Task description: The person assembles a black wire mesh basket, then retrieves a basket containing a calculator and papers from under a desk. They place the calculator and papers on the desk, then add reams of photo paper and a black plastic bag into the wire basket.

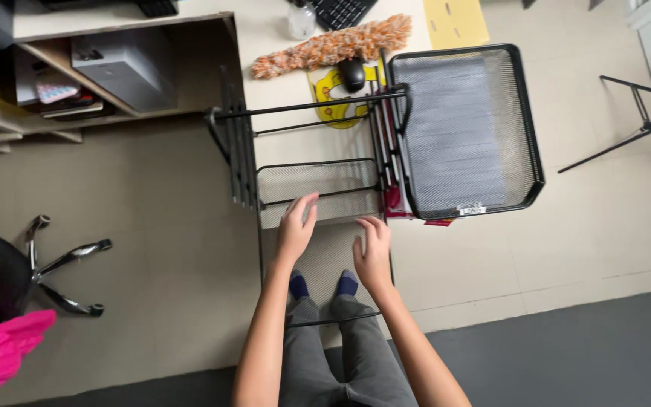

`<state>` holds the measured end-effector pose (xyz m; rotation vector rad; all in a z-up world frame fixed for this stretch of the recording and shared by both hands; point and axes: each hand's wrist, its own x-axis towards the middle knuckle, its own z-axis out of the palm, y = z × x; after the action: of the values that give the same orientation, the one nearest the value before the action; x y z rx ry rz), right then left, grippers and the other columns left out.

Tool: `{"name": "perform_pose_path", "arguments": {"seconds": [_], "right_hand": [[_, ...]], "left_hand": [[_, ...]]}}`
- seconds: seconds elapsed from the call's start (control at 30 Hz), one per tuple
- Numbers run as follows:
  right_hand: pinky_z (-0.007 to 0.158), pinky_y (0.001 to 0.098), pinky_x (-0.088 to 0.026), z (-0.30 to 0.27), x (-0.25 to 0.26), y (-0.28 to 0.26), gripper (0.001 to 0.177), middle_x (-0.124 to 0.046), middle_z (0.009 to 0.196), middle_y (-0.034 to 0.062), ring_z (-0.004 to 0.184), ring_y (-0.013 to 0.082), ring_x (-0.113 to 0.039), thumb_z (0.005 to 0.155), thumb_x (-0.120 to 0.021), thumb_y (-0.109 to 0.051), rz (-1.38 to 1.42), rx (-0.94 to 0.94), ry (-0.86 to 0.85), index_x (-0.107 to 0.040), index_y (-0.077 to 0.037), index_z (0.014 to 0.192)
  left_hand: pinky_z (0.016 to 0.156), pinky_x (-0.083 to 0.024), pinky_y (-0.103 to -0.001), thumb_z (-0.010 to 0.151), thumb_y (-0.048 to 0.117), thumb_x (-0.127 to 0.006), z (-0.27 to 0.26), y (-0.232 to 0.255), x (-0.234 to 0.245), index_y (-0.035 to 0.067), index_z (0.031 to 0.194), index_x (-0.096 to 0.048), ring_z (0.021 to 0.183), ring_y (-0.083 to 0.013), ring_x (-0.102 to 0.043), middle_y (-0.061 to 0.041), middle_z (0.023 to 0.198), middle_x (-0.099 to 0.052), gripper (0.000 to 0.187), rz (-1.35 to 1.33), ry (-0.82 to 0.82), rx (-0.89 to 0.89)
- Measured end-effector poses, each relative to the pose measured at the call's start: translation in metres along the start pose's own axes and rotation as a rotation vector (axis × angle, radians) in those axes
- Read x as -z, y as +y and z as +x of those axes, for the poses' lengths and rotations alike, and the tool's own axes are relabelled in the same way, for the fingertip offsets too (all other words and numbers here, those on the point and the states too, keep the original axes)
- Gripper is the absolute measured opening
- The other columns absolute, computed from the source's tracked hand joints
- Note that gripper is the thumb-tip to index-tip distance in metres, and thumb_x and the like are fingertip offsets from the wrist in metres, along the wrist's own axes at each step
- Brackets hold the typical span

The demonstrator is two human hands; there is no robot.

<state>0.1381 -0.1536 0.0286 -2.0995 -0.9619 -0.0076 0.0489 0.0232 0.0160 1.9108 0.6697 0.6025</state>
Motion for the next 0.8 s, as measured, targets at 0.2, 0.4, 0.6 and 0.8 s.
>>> {"name": "perform_pose_path", "arguments": {"seconds": [0.2, 0.4, 0.6, 0.8], "right_hand": [[0.094, 0.031, -0.054, 0.047, -0.109, -0.025, 0.022, -0.071, 0.114, 0.0113, 0.107, 0.0183, -0.069, 0.105, -0.056, -0.008, 0.609, -0.2, -0.233, -0.066, 0.0, 0.124], [0.1, 0.034, -0.054, 0.113, -0.228, -0.044, 0.035, -0.068, 0.125, 0.0115, 0.111, 0.0185, -0.067, 0.112, -0.047, -0.024, 1.128, -0.381, -0.412, -0.052, -0.004, 0.141], [0.06, 0.026, -0.048, 0.134, -0.241, -0.083, 0.051, -0.066, 0.079, 0.0061, 0.064, 0.0114, -0.056, 0.108, -0.041, -0.028, 1.196, -0.586, -0.381, -0.033, -0.018, 0.157], [0.044, 0.0236, -0.036, 0.128, -0.247, -0.085, 0.056, -0.042, 0.064, -0.0033, 0.048, 0.0076, -0.039, 0.11, -0.046, -0.024, 1.296, -0.609, -0.302, -0.032, -0.017, 0.164]], "left_hand": [[0.086, -0.057, -0.035, 0.103, 0.005, -0.056, -0.071, -0.04, 0.053, 0.005, 0.111, -0.069, 0.1, -0.0247, -0.072, -0.009, 0.11, -0.073, 0.015, 0.1, 0.335, -0.007], [0.074, -0.056, -0.038, 0.096, 0.011, -0.067, -0.06, -0.099, 0.051, 0.001, 0.136, -0.05, 0.086, -0.0242, -0.066, -0.013, 0.126, -0.057, 0.044, -0.006, 0.342, 0.209], [0.091, -0.056, -0.044, 0.105, 0.0, -0.059, -0.028, -0.104, 0.038, 0.002, 0.164, -0.025, 0.116, -0.0384, -0.063, -0.027, 0.145, -0.051, 0.069, 0.148, 0.301, -0.146], [0.055, -0.053, -0.04, 0.106, 0.008, -0.043, -0.019, -0.066, 0.046, 0.011, 0.164, -0.017, 0.061, -0.0236, -0.066, -0.019, 0.091, -0.07, 0.063, -0.111, 0.107, 0.462]]}}
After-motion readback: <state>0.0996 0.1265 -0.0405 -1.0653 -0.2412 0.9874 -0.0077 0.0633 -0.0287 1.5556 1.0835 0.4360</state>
